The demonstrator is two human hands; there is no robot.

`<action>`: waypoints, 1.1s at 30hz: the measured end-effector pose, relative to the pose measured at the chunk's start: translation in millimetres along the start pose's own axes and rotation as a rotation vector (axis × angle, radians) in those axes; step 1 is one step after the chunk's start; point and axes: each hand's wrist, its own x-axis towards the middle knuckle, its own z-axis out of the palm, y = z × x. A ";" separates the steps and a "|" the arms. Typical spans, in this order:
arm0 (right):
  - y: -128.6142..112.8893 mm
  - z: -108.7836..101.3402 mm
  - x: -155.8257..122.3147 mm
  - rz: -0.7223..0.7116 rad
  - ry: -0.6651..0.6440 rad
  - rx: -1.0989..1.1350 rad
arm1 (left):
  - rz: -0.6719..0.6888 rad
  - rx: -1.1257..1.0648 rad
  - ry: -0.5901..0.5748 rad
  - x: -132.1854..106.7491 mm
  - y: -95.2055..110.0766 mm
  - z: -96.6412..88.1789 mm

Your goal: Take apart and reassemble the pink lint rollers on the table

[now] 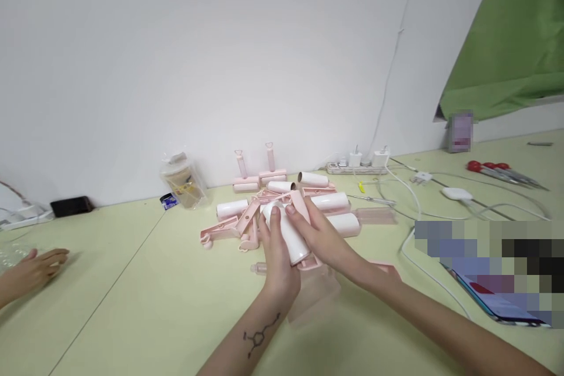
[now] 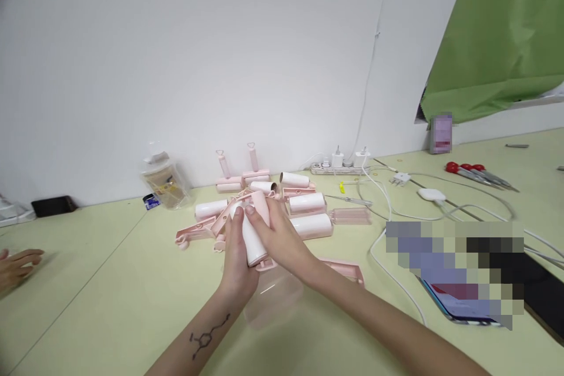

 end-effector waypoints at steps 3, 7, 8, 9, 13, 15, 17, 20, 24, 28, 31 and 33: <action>0.7 0.8 -3.0 -0.002 0.036 -0.029 | 0.038 0.055 0.024 -1.1 -4.0 -3.9; -2.4 2.5 -9.0 -0.006 0.035 -0.034 | 0.049 0.093 -0.044 -6.9 -1.8 -3.6; -3.6 2.5 -10.5 -0.025 0.041 -0.061 | 0.049 0.111 -0.065 -9.1 0.2 -3.1; -5.1 2.3 -12.3 -0.058 0.058 -0.105 | 0.050 0.133 -0.091 -11.5 2.8 -2.9; -12.3 -2.9 -23.9 -0.207 0.041 -0.303 | 0.079 0.261 -0.202 -23.1 18.1 -10.0; -16.3 -9.3 -33.1 -0.220 -0.053 -0.369 | 0.082 0.376 -0.246 -30.0 27.0 -19.1; -19.7 -18.3 -43.4 -0.186 -0.181 -0.437 | 0.045 0.491 -0.319 -38.2 34.6 -29.8; -22.8 -33.1 -59.2 -0.102 -0.333 -0.565 | -0.118 0.602 -0.440 -53.4 41.6 -44.1; -23.8 -43.0 -79.8 -0.175 -0.469 -0.734 | -0.336 0.773 -0.626 -73.5 45.1 -54.9; -22.9 -38.6 -97.2 -0.260 -0.594 -0.879 | -0.387 1.063 -0.796 -83.3 48.4 -58.4; -20.9 -34.5 -102.3 -0.252 -0.635 -0.876 | -0.296 1.424 -0.809 -84.9 49.7 -59.6; -19.0 -33.4 -101.9 -0.244 -0.639 -0.818 | -0.237 1.579 -0.810 -85.3 51.5 -60.2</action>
